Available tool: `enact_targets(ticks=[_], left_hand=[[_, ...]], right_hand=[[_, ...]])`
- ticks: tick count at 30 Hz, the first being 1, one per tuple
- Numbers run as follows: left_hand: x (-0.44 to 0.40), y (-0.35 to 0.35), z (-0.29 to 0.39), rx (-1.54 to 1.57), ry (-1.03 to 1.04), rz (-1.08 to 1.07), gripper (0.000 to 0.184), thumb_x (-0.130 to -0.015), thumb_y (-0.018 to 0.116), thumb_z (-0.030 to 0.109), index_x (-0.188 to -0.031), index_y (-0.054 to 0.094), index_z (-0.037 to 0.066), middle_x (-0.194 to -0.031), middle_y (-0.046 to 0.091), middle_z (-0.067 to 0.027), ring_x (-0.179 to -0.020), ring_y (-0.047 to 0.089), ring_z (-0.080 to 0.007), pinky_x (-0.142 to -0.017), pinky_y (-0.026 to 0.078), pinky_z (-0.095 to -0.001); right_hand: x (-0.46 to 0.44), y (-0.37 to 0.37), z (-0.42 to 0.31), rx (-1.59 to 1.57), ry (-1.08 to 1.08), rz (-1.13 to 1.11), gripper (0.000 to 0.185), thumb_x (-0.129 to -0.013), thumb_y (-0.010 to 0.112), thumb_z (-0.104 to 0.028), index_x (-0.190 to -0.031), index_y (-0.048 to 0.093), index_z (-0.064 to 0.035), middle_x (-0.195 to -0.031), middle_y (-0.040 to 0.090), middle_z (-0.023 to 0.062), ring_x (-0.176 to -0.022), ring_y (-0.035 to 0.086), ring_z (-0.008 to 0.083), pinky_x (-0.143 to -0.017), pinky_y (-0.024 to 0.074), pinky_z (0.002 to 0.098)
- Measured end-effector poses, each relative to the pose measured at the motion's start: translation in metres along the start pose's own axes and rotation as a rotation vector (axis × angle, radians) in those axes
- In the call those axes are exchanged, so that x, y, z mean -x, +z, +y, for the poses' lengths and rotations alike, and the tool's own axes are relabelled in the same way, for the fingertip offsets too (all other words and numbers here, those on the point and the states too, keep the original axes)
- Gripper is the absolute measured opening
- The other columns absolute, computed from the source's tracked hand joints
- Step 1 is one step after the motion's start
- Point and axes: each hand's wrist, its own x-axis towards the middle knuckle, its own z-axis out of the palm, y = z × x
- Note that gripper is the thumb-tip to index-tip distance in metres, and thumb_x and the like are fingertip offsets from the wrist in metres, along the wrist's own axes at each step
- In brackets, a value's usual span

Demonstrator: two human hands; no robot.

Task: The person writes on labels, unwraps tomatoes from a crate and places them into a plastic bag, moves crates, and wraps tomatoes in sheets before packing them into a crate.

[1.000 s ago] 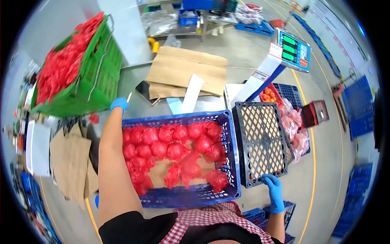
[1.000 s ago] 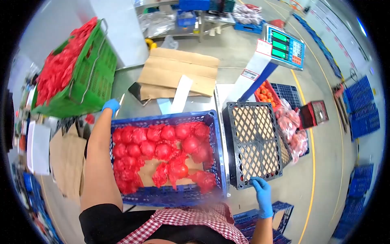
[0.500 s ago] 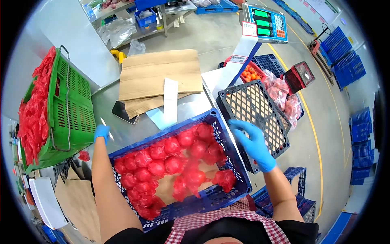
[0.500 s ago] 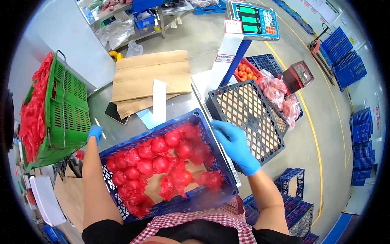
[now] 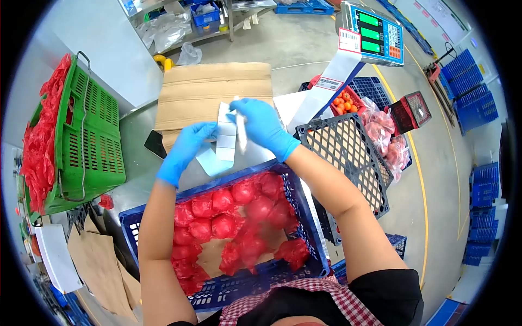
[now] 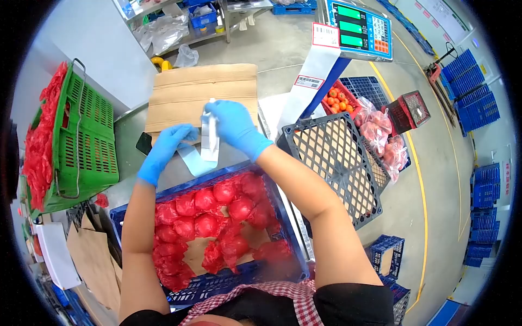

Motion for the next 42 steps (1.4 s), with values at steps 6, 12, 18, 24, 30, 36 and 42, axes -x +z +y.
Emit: enact_targets(ticks=[6, 12, 18, 24, 30, 36, 42], left_hand=[[-0.094, -0.029, -0.09, -0.722, 0.148, 0.479, 0.067, -0.072, 0.072, 0.035, -0.125, 0.046, 0.002, -0.121, 0.049, -0.019, -0.111, 0.048, -0.0302, -0.093, 0.04, -0.0384], [-0.093, -0.027, -0.111, -1.015, 0.334, 0.35, 0.071, -0.067, 0.073, 0.036, -0.126, 0.047, 0.006, -0.126, 0.045, -0.0182, -0.117, 0.041, -0.034, -0.099, 0.034, -0.0418], [-0.099, -0.011, -0.13, -0.937, 0.26, 0.535, 0.074, -0.064, 0.071, 0.051, -0.118, 0.052, 0.005, -0.115, 0.052, -0.018, -0.112, 0.045, -0.0331, -0.096, 0.034, -0.0437], [-0.084, -0.012, -0.112, -0.978, 0.095, 0.452, 0.079, -0.064, 0.071, 0.042, -0.127, 0.041, 0.006, -0.13, 0.038, -0.0171, -0.12, 0.037, -0.0334, -0.101, 0.027, -0.044], [-0.092, -0.003, -0.108, -1.119, 0.345, 0.468, 0.077, -0.067, 0.069, 0.037, -0.133, 0.036, 0.013, -0.131, 0.038, -0.0147, -0.122, 0.035, -0.0312, -0.1, 0.029, -0.0438], [-0.089, -0.004, -0.108, -1.137, 0.422, 0.297, 0.049, -0.078, 0.056, 0.027, -0.125, 0.049, 0.015, -0.11, 0.057, -0.0153, -0.101, 0.054, -0.0328, -0.088, 0.041, -0.0411], [-0.087, -0.008, -0.112, -1.321, 0.35, 0.077, 0.074, -0.074, 0.064, 0.037, -0.14, 0.031, 0.027, -0.144, 0.027, -0.0117, -0.128, 0.031, -0.0353, -0.104, 0.026, -0.0463]], right_hand=[[0.017, 0.042, 0.063, -0.382, 0.258, 0.14, 0.029, -0.086, 0.056, -0.023, -0.106, 0.057, -0.0031, -0.094, 0.061, 0.0205, -0.088, 0.059, 0.0373, -0.075, 0.0465, 0.0393], [0.022, 0.095, 0.113, -0.443, 0.384, 0.124, 0.026, -0.089, 0.056, -0.019, -0.11, 0.056, -0.0038, -0.086, 0.062, 0.0139, -0.078, 0.062, 0.0206, -0.069, 0.0478, 0.0308], [0.015, 0.128, 0.11, -0.139, 0.295, 0.088, 0.05, -0.075, 0.069, -0.031, -0.111, 0.054, 0.0008, -0.106, 0.059, 0.0203, -0.098, 0.056, 0.0344, -0.086, 0.0433, 0.0382], [-0.02, 0.16, 0.124, -0.584, 0.27, -0.048, 0.035, -0.078, 0.059, -0.004, -0.112, 0.051, -0.0031, -0.1, 0.056, 0.0104, -0.09, 0.054, 0.0191, -0.079, 0.0441, 0.0291], [-0.054, 0.139, 0.096, -0.694, 0.308, -0.203, 0.047, -0.074, 0.057, 0.007, -0.118, 0.05, -0.0063, -0.097, 0.055, 0.0067, -0.08, 0.052, 0.0119, -0.071, 0.0442, 0.0246], [-0.033, 0.178, 0.137, -0.668, 0.227, -0.089, 0.041, -0.076, 0.055, 0.006, -0.116, 0.051, 0.0012, -0.107, 0.057, 0.0119, -0.098, 0.055, 0.0186, -0.085, 0.0448, 0.0298], [-0.031, 0.137, 0.141, -0.771, 0.324, 0.09, 0.026, -0.092, 0.051, -0.022, -0.107, 0.057, -0.0024, -0.089, 0.057, 0.0066, -0.08, 0.054, 0.015, -0.073, 0.0443, 0.0273]])
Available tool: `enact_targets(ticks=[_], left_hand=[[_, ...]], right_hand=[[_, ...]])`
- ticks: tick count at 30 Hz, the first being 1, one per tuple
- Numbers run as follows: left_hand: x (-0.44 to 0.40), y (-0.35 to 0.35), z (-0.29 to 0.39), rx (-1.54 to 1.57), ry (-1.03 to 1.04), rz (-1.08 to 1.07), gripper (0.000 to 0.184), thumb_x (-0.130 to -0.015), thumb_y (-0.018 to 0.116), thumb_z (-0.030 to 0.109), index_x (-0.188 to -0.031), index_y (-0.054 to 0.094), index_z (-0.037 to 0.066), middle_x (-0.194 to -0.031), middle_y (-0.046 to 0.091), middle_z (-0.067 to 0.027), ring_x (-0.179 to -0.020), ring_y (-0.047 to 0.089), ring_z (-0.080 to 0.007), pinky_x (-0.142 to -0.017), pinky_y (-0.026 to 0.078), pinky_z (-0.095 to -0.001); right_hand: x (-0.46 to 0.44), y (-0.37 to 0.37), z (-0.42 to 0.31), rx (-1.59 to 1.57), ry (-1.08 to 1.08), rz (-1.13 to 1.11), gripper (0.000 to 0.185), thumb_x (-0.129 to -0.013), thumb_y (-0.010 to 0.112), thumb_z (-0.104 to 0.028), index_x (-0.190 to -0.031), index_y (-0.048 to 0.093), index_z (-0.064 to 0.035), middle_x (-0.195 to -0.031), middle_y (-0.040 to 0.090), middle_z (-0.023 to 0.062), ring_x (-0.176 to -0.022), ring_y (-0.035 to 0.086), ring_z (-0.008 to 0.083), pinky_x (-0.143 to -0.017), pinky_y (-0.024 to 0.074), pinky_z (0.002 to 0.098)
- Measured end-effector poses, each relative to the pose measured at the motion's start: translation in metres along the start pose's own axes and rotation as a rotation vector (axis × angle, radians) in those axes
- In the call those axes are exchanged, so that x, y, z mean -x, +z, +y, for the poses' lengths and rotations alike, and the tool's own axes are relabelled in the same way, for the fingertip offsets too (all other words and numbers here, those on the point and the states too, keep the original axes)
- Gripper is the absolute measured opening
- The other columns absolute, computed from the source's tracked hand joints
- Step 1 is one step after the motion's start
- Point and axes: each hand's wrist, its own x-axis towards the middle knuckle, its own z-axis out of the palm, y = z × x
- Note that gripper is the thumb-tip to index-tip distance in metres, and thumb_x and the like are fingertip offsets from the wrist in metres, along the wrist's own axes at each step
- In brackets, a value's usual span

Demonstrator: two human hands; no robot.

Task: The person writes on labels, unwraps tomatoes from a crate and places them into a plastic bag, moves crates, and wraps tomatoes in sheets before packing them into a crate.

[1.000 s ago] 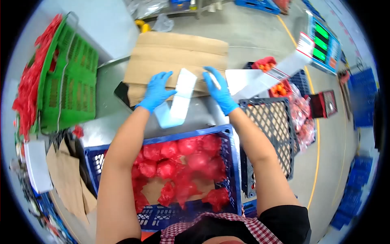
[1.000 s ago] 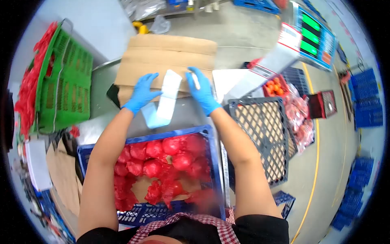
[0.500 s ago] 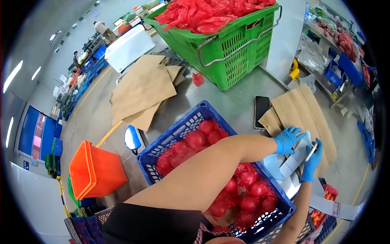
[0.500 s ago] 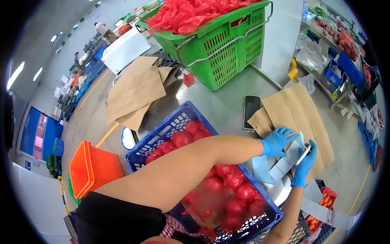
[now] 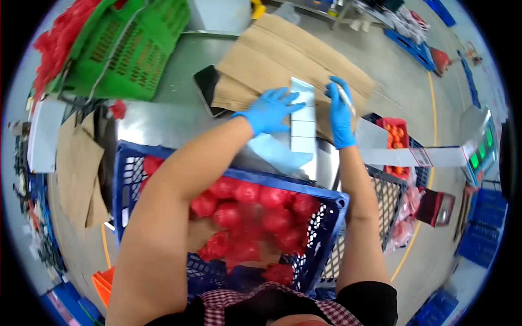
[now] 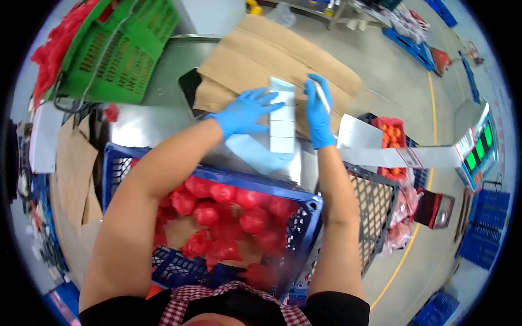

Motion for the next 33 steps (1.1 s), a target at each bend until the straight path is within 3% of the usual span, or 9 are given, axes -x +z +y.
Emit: enact_targets(ticks=[4, 8, 14, 20, 25, 26, 27, 30, 33], left_hand=[[-0.003, -0.001, 0.0, -0.034, -0.106, -0.099, 0.076, -0.076, 0.063, 0.04, -0.141, 0.024, 0.036, -0.149, 0.017, -0.0109, -0.134, 0.019, -0.0383, -0.109, 0.016, -0.0472], [-0.005, -0.005, 0.001, -0.08, -0.153, -0.171, 0.076, -0.075, 0.064, 0.041, -0.14, 0.024, 0.039, -0.149, 0.014, -0.0111, -0.135, 0.014, -0.0394, -0.109, 0.014, -0.0493], [0.002, -0.004, -0.001, -0.076, -0.137, -0.168, 0.076, -0.075, 0.065, 0.042, -0.139, 0.026, 0.039, -0.15, 0.012, -0.0093, -0.135, 0.013, -0.0402, -0.108, 0.014, -0.0509], [0.002, -0.003, -0.002, -0.088, -0.143, -0.191, 0.073, -0.074, 0.065, 0.043, -0.138, 0.03, 0.039, -0.149, 0.015, -0.0081, -0.135, 0.015, -0.04, -0.108, 0.016, -0.0518], [0.0, 0.011, -0.005, -0.095, -0.1, -0.05, 0.068, -0.071, 0.066, 0.038, -0.134, 0.041, 0.031, -0.145, 0.027, -0.0091, -0.132, 0.023, -0.038, -0.107, 0.018, -0.051], [-0.002, 0.003, -0.002, 0.06, -0.182, -0.011, 0.065, -0.073, 0.064, 0.033, -0.133, 0.042, 0.026, -0.142, 0.032, -0.0099, -0.13, 0.028, -0.0359, -0.107, 0.019, -0.0489], [0.0, 0.015, -0.01, 0.1, -0.124, 0.075, 0.066, -0.072, 0.063, 0.03, -0.133, 0.041, 0.025, -0.141, 0.034, -0.0121, -0.129, 0.031, -0.0342, -0.106, 0.022, -0.0478], [-0.001, 0.034, -0.021, 0.077, -0.195, 0.14, 0.073, -0.07, 0.063, 0.039, -0.137, 0.035, 0.029, -0.145, 0.027, -0.0103, -0.13, 0.028, -0.0358, -0.105, 0.022, -0.0514], [-0.007, 0.036, -0.016, -0.054, -0.184, -0.114, 0.075, -0.07, 0.063, 0.049, -0.137, 0.032, 0.039, -0.15, 0.014, -0.0054, -0.136, 0.013, -0.0369, -0.107, 0.011, -0.054]], right_hand=[[0.008, 0.021, -0.035, -0.16, 0.186, -0.166, 0.033, -0.093, 0.049, -0.03, -0.093, 0.064, -0.0013, -0.076, 0.058, 0.0033, -0.069, 0.052, 0.0097, -0.062, 0.0435, 0.0232], [0.005, 0.034, -0.01, -0.189, 0.384, -0.061, 0.041, -0.091, 0.051, -0.038, -0.083, 0.064, -0.0003, -0.07, 0.058, 0.0043, -0.062, 0.051, 0.0099, -0.055, 0.0423, 0.0243], [0.003, 0.059, -0.003, -0.017, 0.229, 0.055, 0.038, -0.089, 0.057, -0.036, -0.075, 0.061, -0.0013, -0.06, 0.052, 0.0015, -0.053, 0.046, 0.0078, -0.047, 0.0375, 0.022], [0.006, 0.066, 0.004, 0.081, 0.202, 0.03, 0.037, -0.084, 0.062, -0.035, -0.07, 0.06, -0.0007, -0.06, 0.058, 0.0048, -0.055, 0.052, 0.0095, -0.05, 0.0412, 0.0258], [0.011, 0.061, 0.005, 0.187, 0.124, -0.049, 0.023, -0.086, 0.06, -0.026, -0.082, 0.063, -0.0027, -0.067, 0.058, 0.0024, -0.061, 0.052, 0.0088, -0.052, 0.0422, 0.0267], [0.016, 0.064, 0.008, -0.105, 0.229, -0.074, 0.019, -0.087, 0.059, -0.022, -0.092, 0.062, -0.0035, -0.076, 0.059, 0.0017, -0.064, 0.051, 0.0087, -0.054, 0.0431, 0.025], [0.017, 0.067, 0.011, -0.084, 0.297, -0.098, 0.02, -0.088, 0.057, -0.019, -0.101, 0.06, -0.0036, -0.079, 0.058, 0.0005, -0.063, 0.05, 0.0076, -0.052, 0.0405, 0.0207], [0.016, 0.086, 0.009, -0.178, 0.265, -0.11, 0.017, -0.091, 0.053, -0.019, -0.094, 0.061, -0.0046, -0.076, 0.059, 0.0018, -0.062, 0.053, 0.0066, -0.049, 0.0423, 0.02], [0.003, 0.07, 0.039, 0.162, 0.026, -0.149, 0.025, -0.092, 0.052, -0.025, -0.081, 0.058, -0.0025, -0.071, 0.057, 0.0029, -0.06, 0.05, 0.0074, -0.051, 0.0424, 0.0238]])
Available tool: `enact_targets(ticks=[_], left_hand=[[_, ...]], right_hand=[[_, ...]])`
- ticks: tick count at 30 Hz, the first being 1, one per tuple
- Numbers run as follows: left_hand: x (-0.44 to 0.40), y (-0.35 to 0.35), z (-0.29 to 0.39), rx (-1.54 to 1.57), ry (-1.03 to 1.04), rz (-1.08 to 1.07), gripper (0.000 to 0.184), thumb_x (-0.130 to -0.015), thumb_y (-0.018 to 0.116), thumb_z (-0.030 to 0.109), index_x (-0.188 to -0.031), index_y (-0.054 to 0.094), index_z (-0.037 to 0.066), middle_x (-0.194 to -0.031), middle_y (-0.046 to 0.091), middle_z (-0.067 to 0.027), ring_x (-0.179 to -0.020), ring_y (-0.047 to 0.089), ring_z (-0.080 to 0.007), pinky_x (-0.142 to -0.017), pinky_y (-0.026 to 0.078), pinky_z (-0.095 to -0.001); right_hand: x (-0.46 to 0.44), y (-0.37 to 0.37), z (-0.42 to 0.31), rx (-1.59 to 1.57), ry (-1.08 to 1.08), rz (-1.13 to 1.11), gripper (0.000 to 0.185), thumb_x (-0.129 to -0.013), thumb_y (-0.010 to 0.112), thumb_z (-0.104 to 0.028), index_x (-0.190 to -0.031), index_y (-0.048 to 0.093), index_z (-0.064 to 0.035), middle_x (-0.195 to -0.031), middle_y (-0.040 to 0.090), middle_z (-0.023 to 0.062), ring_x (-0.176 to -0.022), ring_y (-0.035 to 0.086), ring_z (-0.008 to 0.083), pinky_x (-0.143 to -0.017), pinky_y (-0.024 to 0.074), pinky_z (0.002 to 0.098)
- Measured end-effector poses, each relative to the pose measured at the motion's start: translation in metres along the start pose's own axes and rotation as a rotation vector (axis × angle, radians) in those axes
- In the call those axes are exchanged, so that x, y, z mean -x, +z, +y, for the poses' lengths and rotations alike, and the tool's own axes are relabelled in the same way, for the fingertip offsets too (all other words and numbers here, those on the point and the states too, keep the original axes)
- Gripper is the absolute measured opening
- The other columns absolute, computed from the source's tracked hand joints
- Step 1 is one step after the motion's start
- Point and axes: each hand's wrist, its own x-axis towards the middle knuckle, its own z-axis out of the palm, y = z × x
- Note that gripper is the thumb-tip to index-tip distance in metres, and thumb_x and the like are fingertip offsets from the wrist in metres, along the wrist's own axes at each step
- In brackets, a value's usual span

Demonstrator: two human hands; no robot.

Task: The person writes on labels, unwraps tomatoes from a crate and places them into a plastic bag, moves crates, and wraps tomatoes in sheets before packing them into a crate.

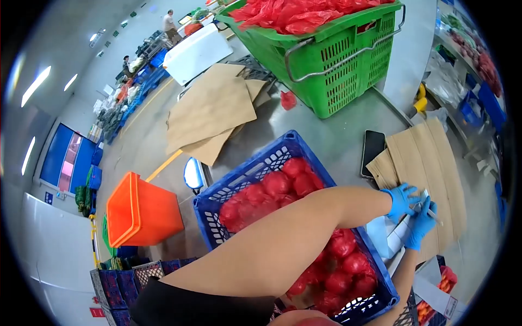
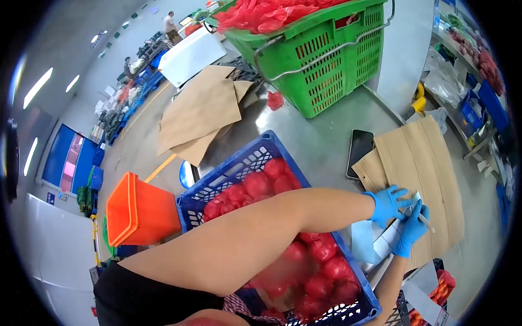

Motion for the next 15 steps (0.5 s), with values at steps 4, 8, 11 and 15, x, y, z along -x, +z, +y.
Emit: enact_targets(ticks=[4, 8, 11, 15], left_hand=[[-0.005, -0.001, 0.006, 0.032, -0.012, -0.049, 0.072, -0.07, 0.062, 0.052, -0.136, 0.032, 0.044, -0.151, 0.01, -0.0029, -0.137, 0.006, -0.0368, -0.108, 0.006, -0.0533], [-0.003, -0.003, 0.005, 0.029, -0.001, -0.042, 0.072, -0.071, 0.061, 0.053, -0.136, 0.032, 0.044, -0.151, 0.01, -0.0031, -0.137, 0.006, -0.0365, -0.108, 0.006, -0.0535], [-0.005, -0.002, 0.007, 0.011, -0.024, -0.057, 0.072, -0.072, 0.061, 0.053, -0.136, 0.031, 0.044, -0.151, 0.009, -0.0031, -0.137, 0.005, -0.0363, -0.108, 0.005, -0.0534], [-0.006, 0.001, 0.006, 0.01, -0.017, -0.035, 0.073, -0.071, 0.061, 0.054, -0.136, 0.03, 0.045, -0.151, 0.009, -0.0032, -0.138, 0.005, -0.0362, -0.108, 0.004, -0.0532]], right_hand=[[0.004, -0.012, -0.004, 0.076, 0.049, -0.005, 0.023, -0.092, 0.051, -0.021, -0.086, 0.058, 0.0001, -0.072, 0.056, 0.0046, -0.063, 0.05, 0.0088, -0.055, 0.0428, 0.0243], [0.004, -0.01, 0.007, 0.064, -0.021, -0.001, 0.021, -0.093, 0.051, -0.018, -0.092, 0.059, 0.0011, -0.075, 0.056, 0.0048, -0.065, 0.051, 0.0094, -0.056, 0.0427, 0.0239], [0.003, -0.009, 0.014, 0.109, -0.072, 0.025, 0.021, -0.093, 0.05, -0.017, -0.094, 0.059, 0.0018, -0.075, 0.056, 0.0045, -0.065, 0.051, 0.0096, -0.056, 0.0426, 0.0239], [0.006, -0.009, 0.003, 0.126, -0.103, 0.061, 0.027, -0.092, 0.053, -0.022, -0.077, 0.057, 0.001, -0.066, 0.057, 0.0071, -0.058, 0.052, 0.0122, -0.051, 0.0414, 0.0264]])
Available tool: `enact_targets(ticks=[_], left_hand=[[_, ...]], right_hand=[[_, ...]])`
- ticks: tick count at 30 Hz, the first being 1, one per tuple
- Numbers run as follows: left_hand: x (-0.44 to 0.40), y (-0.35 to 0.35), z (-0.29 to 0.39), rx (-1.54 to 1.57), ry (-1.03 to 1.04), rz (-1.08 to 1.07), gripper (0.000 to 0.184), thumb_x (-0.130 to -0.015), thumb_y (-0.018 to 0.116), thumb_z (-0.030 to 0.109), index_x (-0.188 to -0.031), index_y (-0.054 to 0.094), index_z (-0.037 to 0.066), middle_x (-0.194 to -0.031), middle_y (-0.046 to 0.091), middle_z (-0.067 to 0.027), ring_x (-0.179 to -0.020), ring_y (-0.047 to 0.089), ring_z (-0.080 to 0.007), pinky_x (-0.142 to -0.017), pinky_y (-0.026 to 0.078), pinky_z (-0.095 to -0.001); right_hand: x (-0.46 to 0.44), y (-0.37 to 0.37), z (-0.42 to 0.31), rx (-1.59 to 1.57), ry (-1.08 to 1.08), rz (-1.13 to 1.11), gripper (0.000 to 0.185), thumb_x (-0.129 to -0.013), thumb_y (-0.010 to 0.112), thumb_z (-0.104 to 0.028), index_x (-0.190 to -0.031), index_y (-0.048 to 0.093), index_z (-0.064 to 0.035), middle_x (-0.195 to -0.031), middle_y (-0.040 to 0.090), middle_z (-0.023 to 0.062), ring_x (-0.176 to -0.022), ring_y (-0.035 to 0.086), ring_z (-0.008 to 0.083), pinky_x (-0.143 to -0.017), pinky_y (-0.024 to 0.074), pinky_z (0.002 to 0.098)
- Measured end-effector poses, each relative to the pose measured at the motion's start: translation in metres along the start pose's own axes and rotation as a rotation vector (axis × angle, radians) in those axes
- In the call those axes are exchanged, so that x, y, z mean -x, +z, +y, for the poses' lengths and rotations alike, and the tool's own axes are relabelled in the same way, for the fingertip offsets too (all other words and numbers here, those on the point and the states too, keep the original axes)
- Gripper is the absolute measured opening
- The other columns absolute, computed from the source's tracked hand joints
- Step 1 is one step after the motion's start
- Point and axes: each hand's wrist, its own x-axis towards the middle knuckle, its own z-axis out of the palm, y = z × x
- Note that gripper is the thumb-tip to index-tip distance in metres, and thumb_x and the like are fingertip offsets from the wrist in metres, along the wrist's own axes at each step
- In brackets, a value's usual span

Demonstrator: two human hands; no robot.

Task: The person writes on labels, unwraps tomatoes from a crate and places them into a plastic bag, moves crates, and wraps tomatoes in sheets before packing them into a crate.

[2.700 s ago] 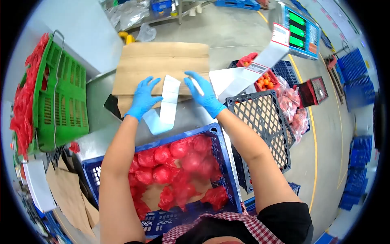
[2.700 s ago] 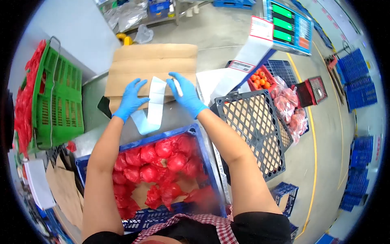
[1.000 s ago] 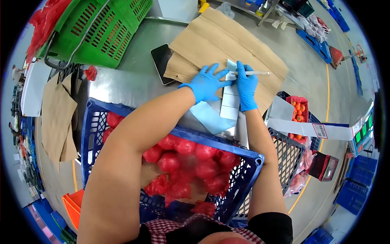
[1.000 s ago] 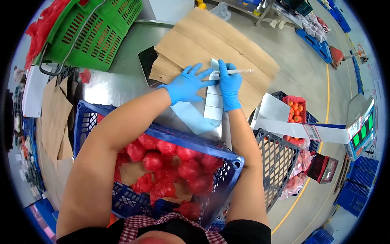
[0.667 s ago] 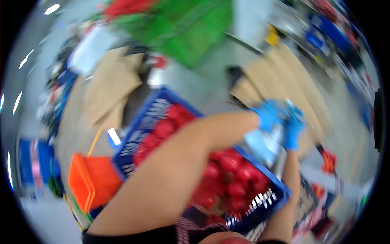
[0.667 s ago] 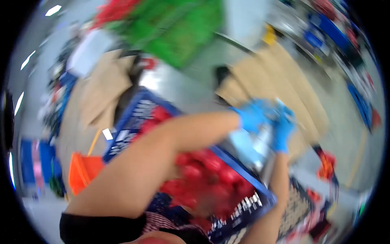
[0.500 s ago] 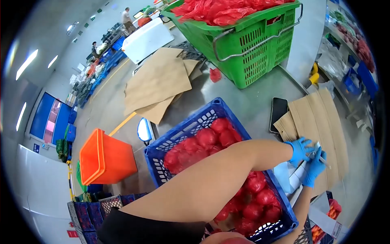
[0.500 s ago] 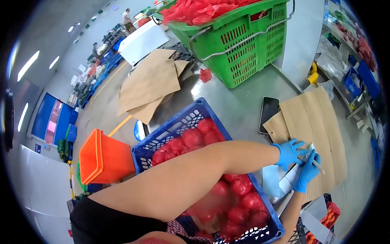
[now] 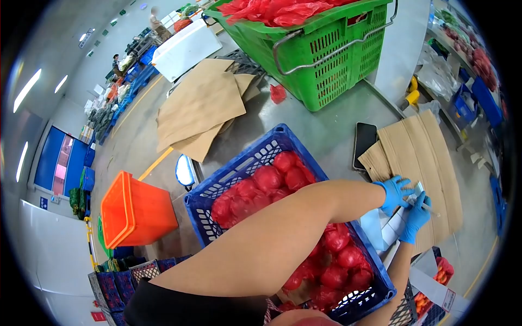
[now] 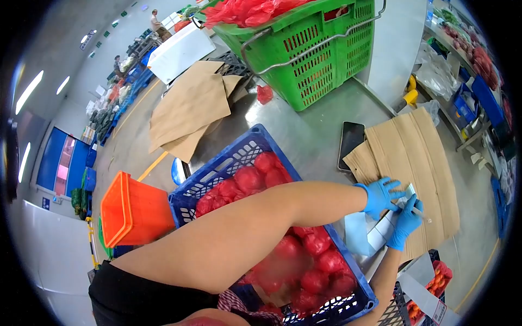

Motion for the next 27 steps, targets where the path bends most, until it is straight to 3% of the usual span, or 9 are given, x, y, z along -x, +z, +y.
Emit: enact_targets(ticks=[3, 6, 9, 15, 19, 25, 27], left_hand=[[0.001, 0.0, -0.002, -0.001, 0.005, -0.003, 0.074, -0.07, 0.062, 0.055, -0.136, 0.029, 0.045, -0.151, 0.009, -0.0033, -0.138, 0.005, -0.0362, -0.108, 0.004, -0.0532], [0.002, -0.002, -0.002, 0.003, 0.008, -0.004, 0.075, -0.07, 0.062, 0.055, -0.137, 0.028, 0.046, -0.151, 0.009, -0.0032, -0.137, 0.005, -0.0364, -0.108, 0.005, -0.0534], [0.004, -0.005, -0.002, 0.002, 0.014, -0.02, 0.075, -0.071, 0.062, 0.055, -0.137, 0.028, 0.046, -0.152, 0.008, -0.0031, -0.137, 0.005, -0.0363, -0.108, 0.005, -0.0536], [0.005, -0.007, 0.0, -0.002, 0.014, -0.031, 0.073, -0.072, 0.061, 0.054, -0.136, 0.028, 0.046, -0.152, 0.008, -0.0033, -0.137, 0.005, -0.0363, -0.108, 0.005, -0.0535], [0.008, -0.009, -0.001, -0.004, 0.016, -0.03, 0.072, -0.073, 0.06, 0.055, -0.136, 0.028, 0.046, -0.151, 0.008, -0.0035, -0.137, 0.005, -0.0365, -0.108, 0.005, -0.0528], [0.005, -0.005, -0.001, 0.002, 0.017, -0.008, 0.07, -0.073, 0.06, 0.055, -0.135, 0.03, 0.046, -0.151, 0.009, -0.0038, -0.137, 0.006, -0.0362, -0.108, 0.006, -0.0531], [0.004, -0.004, 0.0, -0.001, 0.016, -0.005, 0.069, -0.072, 0.06, 0.055, -0.135, 0.031, 0.047, -0.151, 0.01, -0.004, -0.137, 0.007, -0.0362, -0.108, 0.006, -0.0533]], right_hand=[[0.001, 0.001, -0.007, -0.104, 0.089, 0.097, 0.027, -0.092, 0.052, -0.022, -0.078, 0.057, 0.0016, -0.066, 0.057, 0.0078, -0.058, 0.052, 0.0126, -0.051, 0.0419, 0.0274], [0.002, 0.002, -0.006, -0.007, 0.008, 0.091, 0.028, -0.092, 0.052, -0.022, -0.078, 0.057, 0.0014, -0.066, 0.058, 0.0079, -0.057, 0.052, 0.0129, -0.052, 0.0421, 0.028], [0.003, 0.002, -0.004, 0.229, -0.207, 0.135, 0.028, -0.092, 0.052, -0.022, -0.079, 0.057, 0.0015, -0.068, 0.058, 0.0085, -0.059, 0.052, 0.0131, -0.052, 0.0423, 0.0285], [0.003, -0.001, -0.019, -0.055, 0.104, 0.054, 0.027, -0.093, 0.052, -0.022, -0.079, 0.057, 0.0009, -0.068, 0.058, 0.0064, -0.061, 0.052, 0.0095, -0.052, 0.0416, 0.0258], [0.002, 0.001, -0.012, 0.013, 0.064, 0.13, 0.029, -0.092, 0.051, -0.023, -0.079, 0.057, 0.002, -0.068, 0.059, 0.0108, -0.058, 0.053, 0.0142, -0.052, 0.042, 0.03], [0.003, -0.002, -0.013, 0.046, 0.007, 0.145, 0.031, -0.093, 0.051, -0.025, -0.077, 0.056, 0.0015, -0.066, 0.058, 0.011, -0.056, 0.053, 0.015, -0.05, 0.0417, 0.0304], [0.005, -0.005, -0.013, 0.065, 0.091, 0.112, 0.028, -0.093, 0.051, -0.025, -0.081, 0.058, -0.0002, -0.069, 0.059, 0.0084, -0.06, 0.052, 0.0119, -0.053, 0.0421, 0.028]])
